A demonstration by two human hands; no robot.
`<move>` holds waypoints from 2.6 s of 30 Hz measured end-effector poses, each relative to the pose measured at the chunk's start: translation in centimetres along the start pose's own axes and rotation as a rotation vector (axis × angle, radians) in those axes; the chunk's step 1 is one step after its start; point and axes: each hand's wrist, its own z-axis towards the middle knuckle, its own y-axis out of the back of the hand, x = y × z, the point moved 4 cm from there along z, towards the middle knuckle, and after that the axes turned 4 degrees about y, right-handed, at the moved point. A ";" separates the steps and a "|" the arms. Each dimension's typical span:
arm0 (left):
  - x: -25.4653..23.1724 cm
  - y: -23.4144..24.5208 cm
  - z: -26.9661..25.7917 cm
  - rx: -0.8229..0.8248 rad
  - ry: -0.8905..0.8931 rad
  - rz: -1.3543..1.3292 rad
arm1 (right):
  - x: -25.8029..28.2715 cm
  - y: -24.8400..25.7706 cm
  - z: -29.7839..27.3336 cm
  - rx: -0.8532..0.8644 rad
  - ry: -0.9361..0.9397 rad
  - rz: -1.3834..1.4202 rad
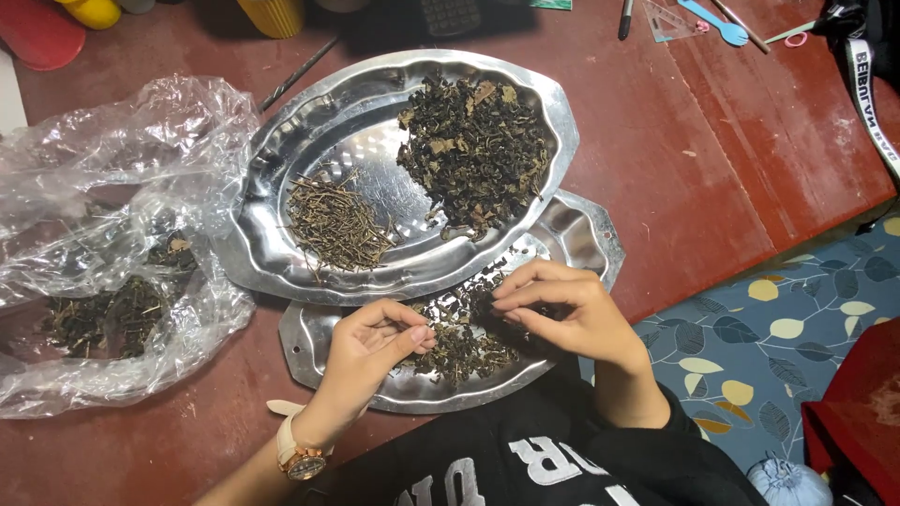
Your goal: Sorting dried tea leaves and stems by hand on metal trays
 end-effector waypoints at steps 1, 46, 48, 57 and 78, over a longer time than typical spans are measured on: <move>-0.1 0.0 0.0 0.000 0.000 0.000 | 0.0 0.0 0.0 0.000 0.000 0.000; -0.4 -0.8 -0.1 0.050 -0.083 0.128 | 1.6 -1.0 3.0 0.180 0.008 0.244; -0.6 -1.1 -0.2 0.106 -0.070 0.210 | 2.6 -1.8 3.4 0.177 0.054 0.163; -0.5 -1.1 -0.4 0.072 -0.021 0.420 | 1.7 -3.0 1.9 0.226 0.125 0.049; -0.9 -1.3 -0.6 0.099 -0.019 0.382 | 2.0 5.8 7.1 -0.136 0.139 -0.541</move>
